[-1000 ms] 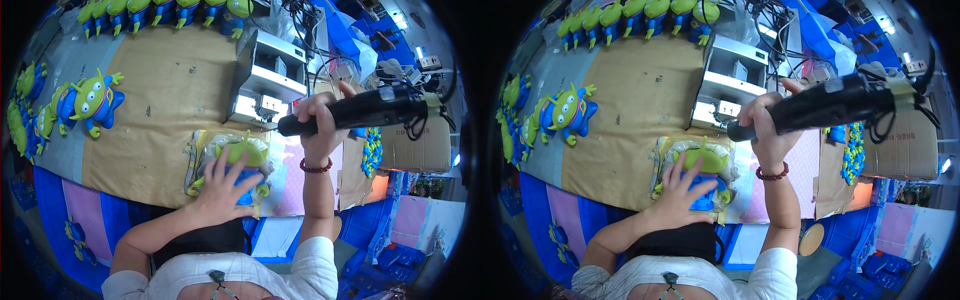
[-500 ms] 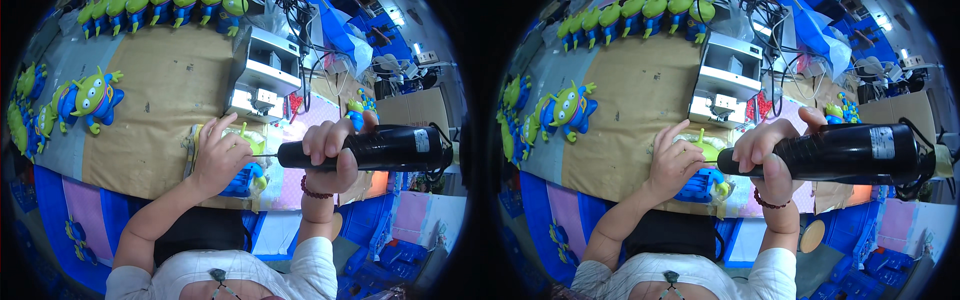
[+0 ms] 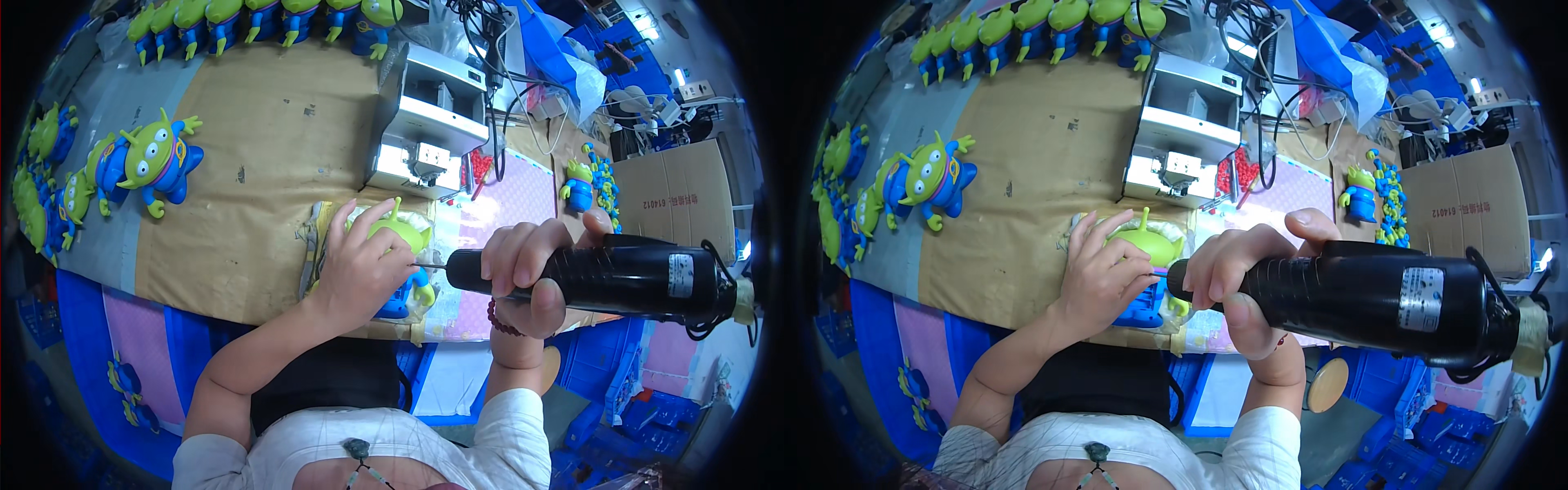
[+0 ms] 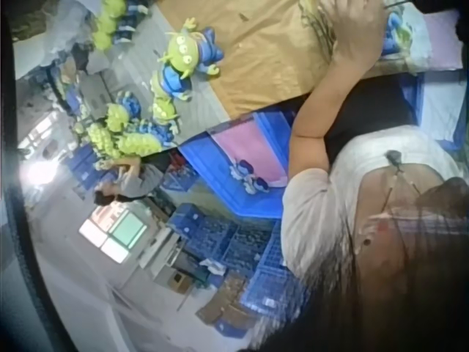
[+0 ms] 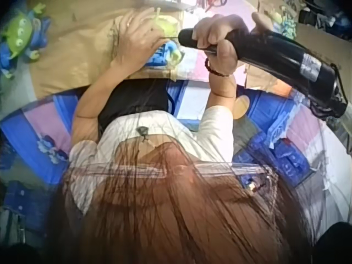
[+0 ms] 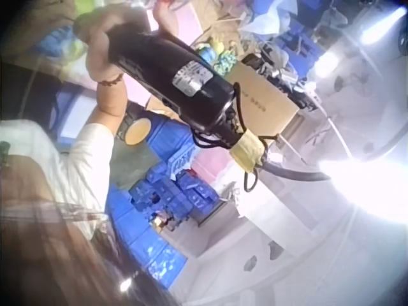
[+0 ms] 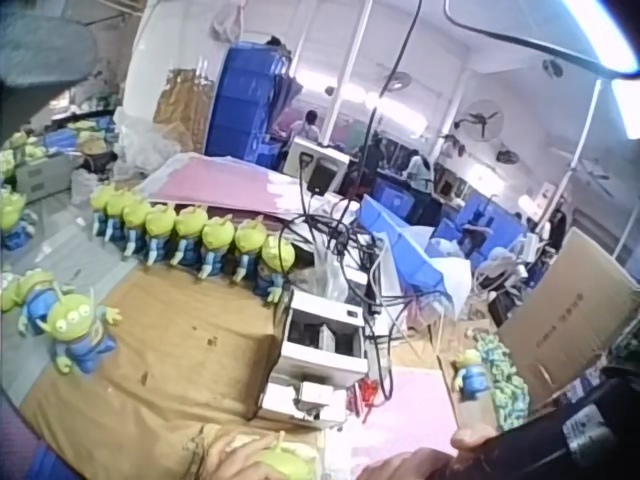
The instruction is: Using a handheld assembly tool to finish or join parts of plastic green alien toy figurines on a workbench fixture.
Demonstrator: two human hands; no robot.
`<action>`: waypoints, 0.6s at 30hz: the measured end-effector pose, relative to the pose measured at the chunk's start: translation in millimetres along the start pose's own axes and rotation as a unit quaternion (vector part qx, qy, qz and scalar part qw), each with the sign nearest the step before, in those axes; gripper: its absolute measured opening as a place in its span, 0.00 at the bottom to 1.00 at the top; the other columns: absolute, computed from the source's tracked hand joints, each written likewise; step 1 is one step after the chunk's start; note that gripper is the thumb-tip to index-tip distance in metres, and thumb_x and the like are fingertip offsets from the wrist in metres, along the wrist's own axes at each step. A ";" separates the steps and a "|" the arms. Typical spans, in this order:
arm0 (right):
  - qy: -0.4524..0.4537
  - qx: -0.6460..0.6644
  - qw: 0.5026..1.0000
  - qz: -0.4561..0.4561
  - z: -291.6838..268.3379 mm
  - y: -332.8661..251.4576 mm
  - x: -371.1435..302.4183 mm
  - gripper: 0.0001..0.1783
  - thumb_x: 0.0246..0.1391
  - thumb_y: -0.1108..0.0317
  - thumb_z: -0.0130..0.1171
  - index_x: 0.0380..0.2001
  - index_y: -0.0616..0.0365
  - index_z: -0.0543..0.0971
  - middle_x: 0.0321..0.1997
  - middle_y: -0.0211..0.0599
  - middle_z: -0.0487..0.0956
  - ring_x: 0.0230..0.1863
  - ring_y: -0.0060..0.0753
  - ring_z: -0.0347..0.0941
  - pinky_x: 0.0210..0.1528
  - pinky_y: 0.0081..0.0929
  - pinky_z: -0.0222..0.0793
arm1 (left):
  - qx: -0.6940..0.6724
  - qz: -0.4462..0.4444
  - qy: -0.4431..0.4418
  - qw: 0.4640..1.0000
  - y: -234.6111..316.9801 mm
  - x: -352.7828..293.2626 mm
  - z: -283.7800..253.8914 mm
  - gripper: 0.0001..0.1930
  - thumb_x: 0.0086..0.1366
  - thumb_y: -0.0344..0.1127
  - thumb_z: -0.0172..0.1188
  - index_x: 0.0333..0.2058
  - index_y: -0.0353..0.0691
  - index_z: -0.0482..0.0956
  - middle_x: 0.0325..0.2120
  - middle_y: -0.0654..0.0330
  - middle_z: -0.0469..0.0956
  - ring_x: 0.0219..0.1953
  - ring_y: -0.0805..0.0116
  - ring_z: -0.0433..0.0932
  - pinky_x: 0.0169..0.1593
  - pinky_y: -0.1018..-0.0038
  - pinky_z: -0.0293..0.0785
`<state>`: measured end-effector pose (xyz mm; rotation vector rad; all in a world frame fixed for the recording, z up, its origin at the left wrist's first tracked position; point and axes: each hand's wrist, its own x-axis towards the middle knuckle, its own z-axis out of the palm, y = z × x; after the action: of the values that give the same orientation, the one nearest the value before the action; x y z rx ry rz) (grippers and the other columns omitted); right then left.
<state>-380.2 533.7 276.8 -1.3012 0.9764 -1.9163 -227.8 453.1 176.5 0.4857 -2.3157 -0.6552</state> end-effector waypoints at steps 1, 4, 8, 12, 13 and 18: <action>-0.005 0.000 1.000 -0.001 -0.9 -0.3 -0.2 0.43 0.51 0.61 0.68 0.62 0.43 0.51 0.23 0.29 0.71 0.21 0.30 0.71 0.28 0.32 0.72 | -0.002 0.006 0.002 1.000 0.2 0.1 -0.6 0.08 0.51 0.37 0.68 0.28 0.45 0.78 0.31 0.62 0.74 0.57 0.53 0.69 0.60 0.44 0.54; -0.017 0.002 1.000 -0.006 -3.2 0.2 -1.6 0.43 0.50 0.61 0.69 0.62 0.43 0.51 0.22 0.29 0.71 0.21 0.31 0.71 0.28 0.32 0.72 | -0.006 0.012 -0.001 1.000 0.0 -0.2 1.0 0.09 0.51 0.37 0.68 0.28 0.44 0.76 0.31 0.61 0.73 0.57 0.52 0.69 0.60 0.43 0.54; -0.023 -0.003 1.000 -0.007 -4.6 0.9 -3.1 0.42 0.50 0.62 0.68 0.61 0.43 0.52 0.22 0.29 0.71 0.21 0.31 0.71 0.29 0.33 0.73 | -0.002 0.023 -0.007 1.000 1.1 -0.4 0.3 0.08 0.51 0.36 0.67 0.27 0.44 0.76 0.30 0.61 0.73 0.56 0.53 0.70 0.60 0.42 0.55; -0.012 -0.014 1.000 -0.010 -3.8 0.3 -5.6 0.42 0.50 0.62 0.69 0.60 0.44 0.53 0.22 0.28 0.71 0.21 0.30 0.71 0.28 0.33 0.73 | -0.005 0.002 -0.024 1.000 1.8 -1.4 -0.3 0.06 0.52 0.36 0.67 0.29 0.46 0.81 0.30 0.64 0.75 0.57 0.54 0.69 0.62 0.43 0.51; -0.009 -0.015 1.000 -0.010 -3.5 -0.7 -6.7 0.42 0.50 0.62 0.69 0.60 0.44 0.53 0.22 0.28 0.71 0.20 0.30 0.71 0.28 0.33 0.73 | -0.005 0.008 -0.029 1.000 3.2 -0.4 -1.1 0.06 0.52 0.36 0.67 0.29 0.46 0.81 0.30 0.64 0.75 0.57 0.54 0.70 0.62 0.43 0.51; 0.003 -0.004 1.000 -0.015 -1.5 -1.7 -10.6 0.41 0.49 0.62 0.70 0.60 0.43 0.55 0.22 0.28 0.72 0.20 0.30 0.71 0.27 0.33 0.72 | -0.001 0.006 -0.034 0.999 2.9 2.0 -2.5 0.06 0.52 0.35 0.67 0.30 0.45 0.81 0.31 0.64 0.75 0.56 0.55 0.70 0.62 0.43 0.51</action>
<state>-378.4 543.6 272.7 -1.3221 0.9748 -1.9423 -228.0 453.6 180.8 0.4539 -2.3799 -0.6784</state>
